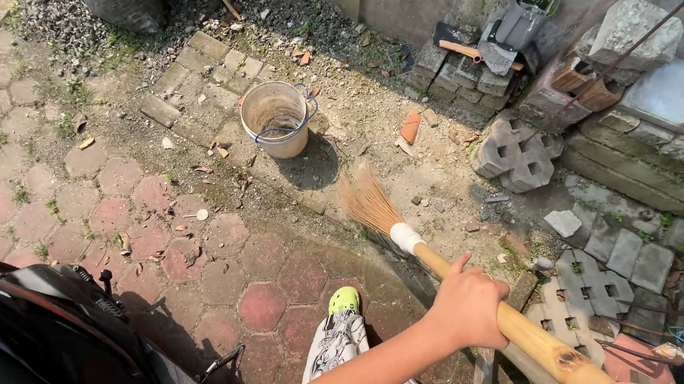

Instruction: Sweeping dirt and debris from an outdoor paved area using different types of brooms.

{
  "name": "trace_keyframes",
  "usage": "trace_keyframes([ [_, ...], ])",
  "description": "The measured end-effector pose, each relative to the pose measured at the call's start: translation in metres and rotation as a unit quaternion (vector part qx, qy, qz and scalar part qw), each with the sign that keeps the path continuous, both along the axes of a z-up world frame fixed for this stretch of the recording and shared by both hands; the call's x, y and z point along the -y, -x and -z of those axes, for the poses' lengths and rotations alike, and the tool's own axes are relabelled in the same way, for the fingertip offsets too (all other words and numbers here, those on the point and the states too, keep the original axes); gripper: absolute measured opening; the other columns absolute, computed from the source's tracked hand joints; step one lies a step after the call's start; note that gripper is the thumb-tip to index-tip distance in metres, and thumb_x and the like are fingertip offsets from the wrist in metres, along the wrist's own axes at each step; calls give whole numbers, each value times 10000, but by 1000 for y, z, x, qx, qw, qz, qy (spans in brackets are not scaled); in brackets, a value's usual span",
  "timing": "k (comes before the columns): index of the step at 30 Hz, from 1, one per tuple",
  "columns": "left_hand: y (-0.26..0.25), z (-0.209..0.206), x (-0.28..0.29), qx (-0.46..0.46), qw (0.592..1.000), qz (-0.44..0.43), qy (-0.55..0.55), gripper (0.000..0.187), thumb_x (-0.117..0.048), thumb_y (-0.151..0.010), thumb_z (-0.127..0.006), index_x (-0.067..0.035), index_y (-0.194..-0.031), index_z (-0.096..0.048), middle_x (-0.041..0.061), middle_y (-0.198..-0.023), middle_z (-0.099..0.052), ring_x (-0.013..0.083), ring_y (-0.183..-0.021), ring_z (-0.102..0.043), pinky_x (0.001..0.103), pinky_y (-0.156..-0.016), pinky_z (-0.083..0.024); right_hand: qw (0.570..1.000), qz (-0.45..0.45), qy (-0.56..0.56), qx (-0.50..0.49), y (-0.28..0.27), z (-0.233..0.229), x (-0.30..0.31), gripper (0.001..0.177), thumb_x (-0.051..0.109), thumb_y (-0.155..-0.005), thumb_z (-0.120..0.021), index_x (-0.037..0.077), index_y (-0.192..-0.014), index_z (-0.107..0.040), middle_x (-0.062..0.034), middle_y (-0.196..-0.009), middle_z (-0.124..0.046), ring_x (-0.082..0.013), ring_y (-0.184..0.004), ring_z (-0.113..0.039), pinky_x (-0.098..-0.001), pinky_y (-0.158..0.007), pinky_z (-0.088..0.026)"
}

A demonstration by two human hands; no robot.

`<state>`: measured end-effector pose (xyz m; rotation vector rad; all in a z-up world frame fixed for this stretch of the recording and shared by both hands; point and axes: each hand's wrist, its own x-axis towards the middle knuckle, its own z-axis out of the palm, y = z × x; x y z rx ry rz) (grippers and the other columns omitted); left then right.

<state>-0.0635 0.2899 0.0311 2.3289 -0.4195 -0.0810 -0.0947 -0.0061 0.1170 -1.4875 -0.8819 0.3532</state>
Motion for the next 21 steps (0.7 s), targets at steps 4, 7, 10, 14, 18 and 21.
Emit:
trace_keyframes([
  [4, 8, 71, 36, 16, 1000, 20, 18, 312, -337, -550, -768, -140, -784, -705, 125, -798, -712, 318, -955, -705, 584, -1228, -288, 990, 103, 42, 89, 44, -33, -94, 141, 12, -821, -696, 42, -734, -588, -79, -753, -676, -235, -735, -703, -476, -898, -629],
  [7, 21, 99, 31, -27, 999, 21, -38, 348, -370, -585, -778, -170, -864, -723, 123, -838, -720, 312, -963, -707, 627, -1207, -256, 975, 192, 44, 106, 65, -15, -120, 137, -38, -776, -661, 41, -724, -561, -45, -734, -666, -222, -740, -675, -469, -904, -621],
  [10, 45, 88, 11, -85, 989, 5, -124, 375, -367, -572, -789, -184, -897, -744, 114, -860, -726, 291, -995, -697, 671, -1182, -217, 980, 186, 11, 66, 70, -6, -102, 123, -77, -789, -603, 25, -730, -567, -67, -735, -670, -236, -739, -670, -491, -888, -615],
  [14, 63, 25, -18, -136, 969, -17, -206, 408, -386, -547, -816, -154, -876, -753, 91, -863, -720, 270, -1040, -678, 659, -1171, -231, 982, 183, -40, -9, 79, -20, -81, 183, -105, -858, -542, 44, -751, -535, -117, -777, -667, -251, -760, -690, -546, -1002, -574],
  [18, 56, 9, -13, -82, 979, -37, -182, 352, -346, -549, -794, -160, -845, -744, 102, -840, -722, 282, -1022, -684, 684, -1149, -255, 987, 145, -66, 13, 74, -44, -88, 159, -75, -870, -591, 41, -763, -576, -124, -759, -655, -249, -722, -689, -544, -924, -638],
  [21, 30, 44, -19, -43, 989, -47, -135, 270, -321, -631, -755, -180, -860, -729, 91, -841, -730, 283, -991, -707, 695, -1176, -264, 991, 114, -2, 75, 69, -47, -138, 163, -73, -823, -607, 52, -723, -577, -75, -771, -663, -216, -742, -708, -510, -898, -643],
])
